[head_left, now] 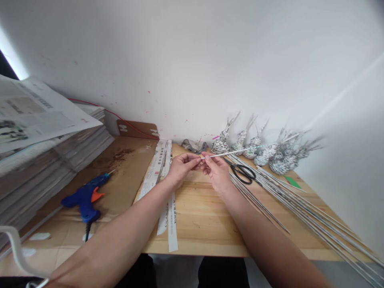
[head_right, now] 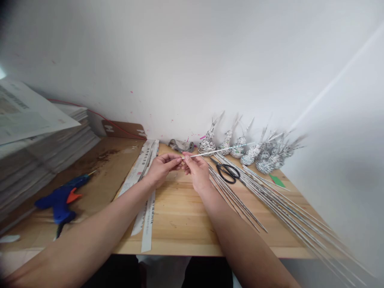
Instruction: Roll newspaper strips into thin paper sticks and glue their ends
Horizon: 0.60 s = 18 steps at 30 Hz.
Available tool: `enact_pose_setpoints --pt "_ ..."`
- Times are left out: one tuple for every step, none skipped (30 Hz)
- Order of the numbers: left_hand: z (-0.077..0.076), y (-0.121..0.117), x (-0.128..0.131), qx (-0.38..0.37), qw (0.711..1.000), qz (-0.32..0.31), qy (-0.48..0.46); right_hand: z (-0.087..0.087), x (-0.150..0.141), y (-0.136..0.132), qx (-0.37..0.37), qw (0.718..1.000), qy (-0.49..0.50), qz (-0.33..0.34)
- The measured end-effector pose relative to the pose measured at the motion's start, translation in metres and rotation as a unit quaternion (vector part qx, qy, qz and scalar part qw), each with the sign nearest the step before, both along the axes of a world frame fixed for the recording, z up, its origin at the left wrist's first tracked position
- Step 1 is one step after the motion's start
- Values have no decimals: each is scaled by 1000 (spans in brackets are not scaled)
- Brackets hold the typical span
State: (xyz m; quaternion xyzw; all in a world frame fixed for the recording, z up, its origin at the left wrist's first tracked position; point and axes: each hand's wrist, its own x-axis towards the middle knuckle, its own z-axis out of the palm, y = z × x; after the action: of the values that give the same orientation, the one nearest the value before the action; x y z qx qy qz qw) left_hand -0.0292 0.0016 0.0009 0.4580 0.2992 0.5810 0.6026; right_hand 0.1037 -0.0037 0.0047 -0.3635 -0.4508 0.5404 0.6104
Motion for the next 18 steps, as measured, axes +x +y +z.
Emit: enact_pose_setpoints --pt "0 0 0 0 1000 1 -1 0 0 0 3 1000 1 2" --pt "0 0 0 1 1000 1 0 0 0 0 6 1000 -1 -3" --pt "0 -1 0 2 1000 -2 2 0 0 1 6 1000 -5 -14" --pt "0 -1 0 3 1000 -6 4 -1 -1 1 4 1000 -8 -27" --pt "1 -1 0 5 1000 -11 6 -1 -1 1 1 999 -10 -35" --pt "1 -2 0 5 1000 -14 6 -1 -1 1 -1 999 -10 -36" --pt "0 -1 0 2 1000 -17 3 0 0 1 0 1000 -8 -29" --pt "0 -1 0 -3 1000 -17 -2 0 0 1 5 1000 -7 -17" --pt "0 -1 -1 -10 1000 -14 -8 0 1 1 14 1000 -8 -5" --pt "-1 0 -1 -17 1000 -8 -15 1 2 1 23 1000 -12 5" --pt "-1 1 -1 -23 1000 -4 -19 1 2 1 32 999 -19 5" --pt "-1 1 -2 -28 999 0 -19 1 3 2 38 999 -26 -3" --pt "-1 1 -1 -30 999 2 -16 0 3 2 42 998 -33 -17" --pt "-1 1 -1 -30 999 3 -12 -1 4 3 42 998 -37 -30" --pt "-1 1 -1 -28 1000 2 -6 -2 4 4 40 998 -38 -40" --pt "0 0 -1 -26 1000 1 -2 -3 3 4 37 998 -37 -45" --pt "0 0 0 -23 1000 1 -1 -4 3 5 32 998 -37 -47" --pt "0 0 0 -21 1000 1 -1 -4 3 4 22 998 -41 -47"
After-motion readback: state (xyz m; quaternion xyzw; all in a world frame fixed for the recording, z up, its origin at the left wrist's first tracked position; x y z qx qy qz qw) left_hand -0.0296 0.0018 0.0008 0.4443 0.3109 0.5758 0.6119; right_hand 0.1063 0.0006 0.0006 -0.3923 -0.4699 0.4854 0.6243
